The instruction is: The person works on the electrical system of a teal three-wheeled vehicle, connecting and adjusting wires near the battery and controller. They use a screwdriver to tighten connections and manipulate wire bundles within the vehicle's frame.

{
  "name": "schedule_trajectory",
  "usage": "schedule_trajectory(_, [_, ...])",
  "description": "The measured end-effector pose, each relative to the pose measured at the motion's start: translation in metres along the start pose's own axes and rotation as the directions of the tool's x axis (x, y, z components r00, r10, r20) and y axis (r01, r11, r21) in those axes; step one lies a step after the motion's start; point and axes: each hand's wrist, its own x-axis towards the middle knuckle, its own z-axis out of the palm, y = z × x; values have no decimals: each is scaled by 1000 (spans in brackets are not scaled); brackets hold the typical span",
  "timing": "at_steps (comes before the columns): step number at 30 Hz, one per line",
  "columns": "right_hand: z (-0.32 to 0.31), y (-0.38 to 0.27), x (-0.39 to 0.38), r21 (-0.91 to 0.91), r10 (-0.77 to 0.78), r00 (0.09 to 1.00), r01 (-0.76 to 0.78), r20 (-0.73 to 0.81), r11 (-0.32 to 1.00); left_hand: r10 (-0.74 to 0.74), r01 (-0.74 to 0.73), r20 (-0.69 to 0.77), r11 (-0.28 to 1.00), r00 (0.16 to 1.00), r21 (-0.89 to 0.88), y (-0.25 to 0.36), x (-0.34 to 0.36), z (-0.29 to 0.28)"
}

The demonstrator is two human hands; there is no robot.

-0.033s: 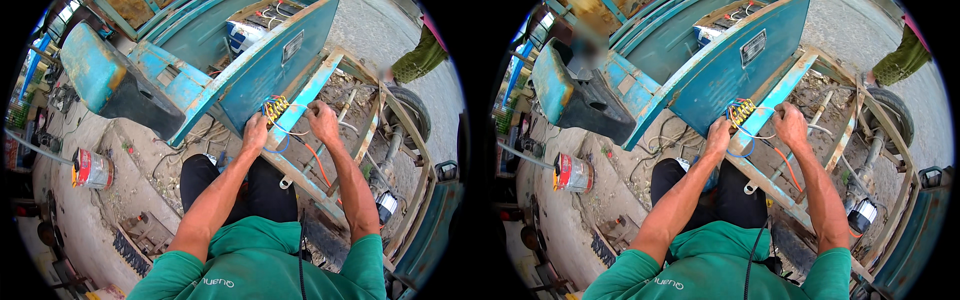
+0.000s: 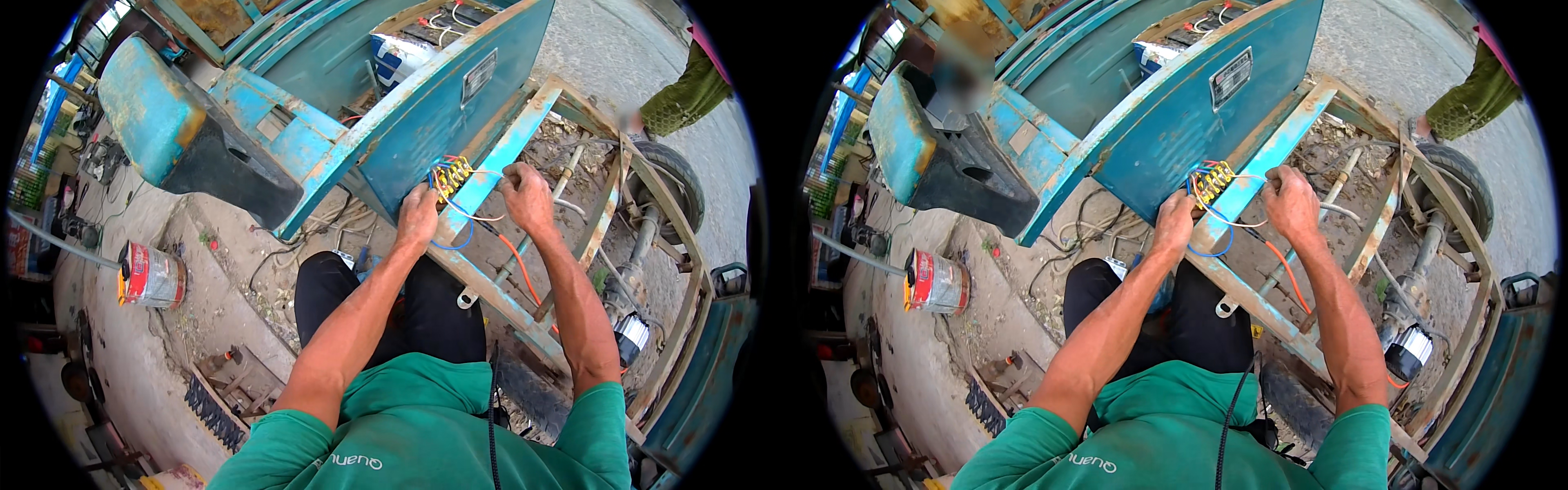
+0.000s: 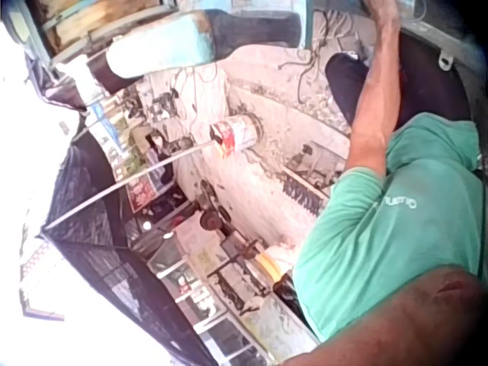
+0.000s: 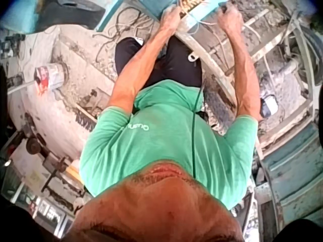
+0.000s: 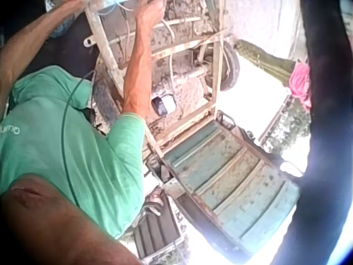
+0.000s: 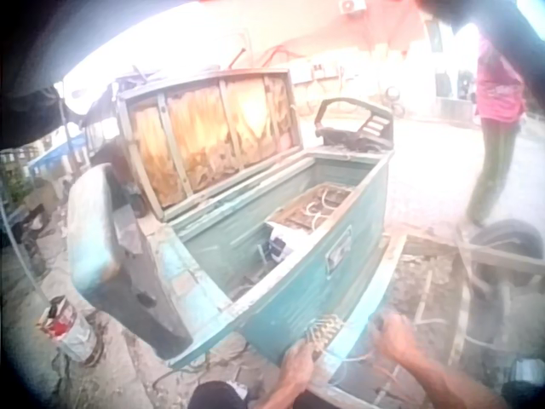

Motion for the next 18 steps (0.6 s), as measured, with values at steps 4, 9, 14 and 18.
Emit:
schedule_trajectory(4, [6, 1, 0, -19, -113, 990, 111, -85, 994, -28, 30, 26, 996, 999, -88, 11, -5, 4])
schedule_trajectory(9, [9, -16, -3, 27, -279, 956, 283, -88, 959, -67, 71, 29, 981, 997, -180, 12, -6, 1])
schedule_trajectory(14, [13, -21, -7, 15, -355, 933, 356, -52, 934, -93, 91, 3, 975, 996, -204, 12, -4, 11])
schedule_trajectory(18, [35, -28, 7, -38, -403, 906, 402, -130, 915, -143, 143, 18, 958, 990, -248, 22, -12, -2])
